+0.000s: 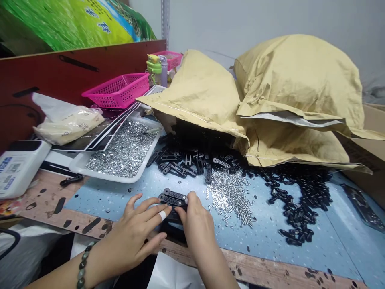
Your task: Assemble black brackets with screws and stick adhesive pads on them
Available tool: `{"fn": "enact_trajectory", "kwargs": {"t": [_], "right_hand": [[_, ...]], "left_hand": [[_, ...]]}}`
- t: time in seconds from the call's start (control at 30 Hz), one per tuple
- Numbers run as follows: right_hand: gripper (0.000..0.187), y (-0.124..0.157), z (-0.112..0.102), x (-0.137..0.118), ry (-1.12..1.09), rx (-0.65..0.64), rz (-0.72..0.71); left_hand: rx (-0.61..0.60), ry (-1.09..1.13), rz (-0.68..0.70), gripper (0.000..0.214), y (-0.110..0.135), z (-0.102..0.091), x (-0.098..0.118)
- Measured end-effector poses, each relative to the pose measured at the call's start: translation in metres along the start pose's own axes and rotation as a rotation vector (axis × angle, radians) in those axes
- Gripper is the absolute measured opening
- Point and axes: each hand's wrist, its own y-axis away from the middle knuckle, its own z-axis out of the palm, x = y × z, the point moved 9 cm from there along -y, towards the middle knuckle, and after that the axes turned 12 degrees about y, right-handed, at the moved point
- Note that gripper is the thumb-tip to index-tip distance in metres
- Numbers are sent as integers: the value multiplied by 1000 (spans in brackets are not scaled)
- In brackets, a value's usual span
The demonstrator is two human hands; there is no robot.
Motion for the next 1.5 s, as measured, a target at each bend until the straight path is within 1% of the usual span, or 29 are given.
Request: {"fn": "enact_trajectory", "kwargs": {"t": [0.03, 0.07, 0.1, 0.13, 0.17, 0.2, 0.27, 0.33, 0.37, 0.4, 0.43, 0.5, 0.53, 0.57, 0.6, 0.63, 0.7, 0.8, 1.0, 1.27, 1.4, 1.5], "right_hand": [[16, 1, -6, -1, 47, 34, -21], [19, 2, -13, -5, 47, 72, -60], [22, 5, -19, -12, -2, 102, -117], [26, 9, -23, -21, -89, 104, -194], [28, 13, -26, -32, -189, 83, -285], [25, 19, -28, -44, -282, 55, -381], [16, 32, -33, -64, -388, 20, -538], [18, 41, -35, -75, -420, 21, -628], [20, 42, -35, -75, -440, 24, -626], [18, 40, -34, -71, -475, 20, -581], [15, 35, -31, -62, -524, 10, -490], [7, 21, -20, -37, -665, -13, -220], [10, 15, -11, -24, -737, -35, -83], [16, 10, -2, -15, -800, -65, 27], [20, 5, 7, -9, -850, -99, 103], [24, 0, 14, -7, -885, -128, 147], [27, -8, 25, -8, -908, -164, 187], [29, -13, 32, -9, -888, -165, 217], [25, -12, 33, -10, -834, -156, 227], [28, -11, 34, -8, -842, -147, 256], [25, -12, 35, -10, -814, -158, 233], [23, -13, 35, -11, -747, -181, 216]], "left_hand": [[-3, 17, -11, 38, 0, -5, 0], [-12, 41, -20, 40, 0, -9, 0], [-23, 72, -32, 41, 0, -13, -1], [-38, 114, -41, 40, 1, -15, -1], [-52, 162, -48, 37, 2, -17, -1], [-68, 211, -55, 33, 3, -18, -1], [-75, 294, -53, 30, 6, -19, -2], [-53, 342, -53, 36, 11, -21, -6], [-32, 345, -68, 39, 13, -22, -10], [3, 339, -95, 42, 15, -23, -16], [53, 320, -139, 44, 17, -26, -24], [166, 245, -216, 49, 20, -31, -38], [201, 195, -221, 53, 20, -32, -41], [205, 141, -201, 54, 19, -30, -42], [177, 84, -163, 52, 17, -24, -40], [132, 30, -113, 49, 15, -17, -37], [57, -55, -33, 43, 12, -4, -33], [25, -121, 6, 41, 10, 4, -33], [22, -135, 13, 43, 12, 3, -33], [5, -116, -5, 39, 11, 2, -32], [18, -115, 0, 38, 11, 0, -31], [16, -115, -6, 38, 10, 2, -30]]}}
